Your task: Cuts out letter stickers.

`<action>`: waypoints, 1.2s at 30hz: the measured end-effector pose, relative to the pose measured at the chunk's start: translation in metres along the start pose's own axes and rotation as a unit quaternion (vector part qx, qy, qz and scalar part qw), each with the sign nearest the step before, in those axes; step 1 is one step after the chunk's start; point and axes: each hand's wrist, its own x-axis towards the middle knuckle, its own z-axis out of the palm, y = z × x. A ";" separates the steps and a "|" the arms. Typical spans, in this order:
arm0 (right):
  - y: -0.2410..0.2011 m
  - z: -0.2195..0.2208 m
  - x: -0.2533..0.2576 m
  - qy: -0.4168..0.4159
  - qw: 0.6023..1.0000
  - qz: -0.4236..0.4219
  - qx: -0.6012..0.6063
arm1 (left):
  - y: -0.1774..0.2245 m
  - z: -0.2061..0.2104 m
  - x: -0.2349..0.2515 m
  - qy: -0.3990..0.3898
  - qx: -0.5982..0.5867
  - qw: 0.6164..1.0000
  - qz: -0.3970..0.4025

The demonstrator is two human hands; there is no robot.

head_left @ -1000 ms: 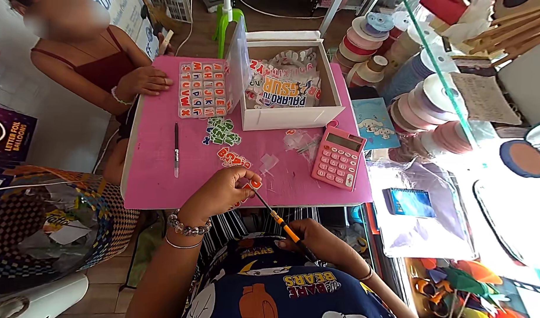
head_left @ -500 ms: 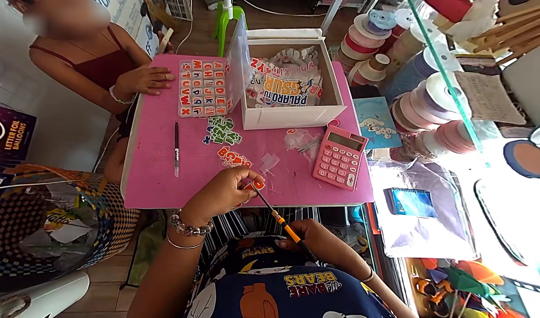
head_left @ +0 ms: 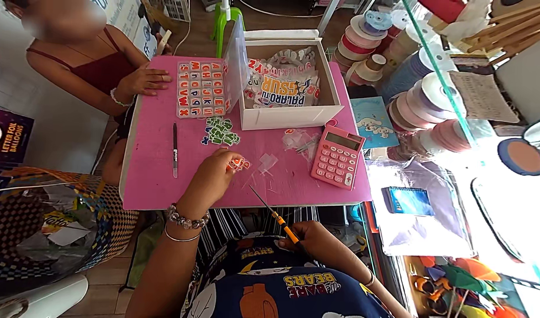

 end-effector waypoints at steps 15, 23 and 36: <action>-0.013 0.017 0.000 0.149 0.956 -0.149 0.203 | 0.018 0.008 -0.016 0.003 -0.163 0.986 0.019; -0.052 0.033 0.024 0.187 0.876 -0.297 0.330 | 0.039 0.036 -0.030 -0.085 -0.374 0.922 0.053; -0.020 -0.002 0.008 -0.027 0.974 -0.161 0.154 | 0.009 0.015 -0.042 -0.014 -0.321 0.945 0.065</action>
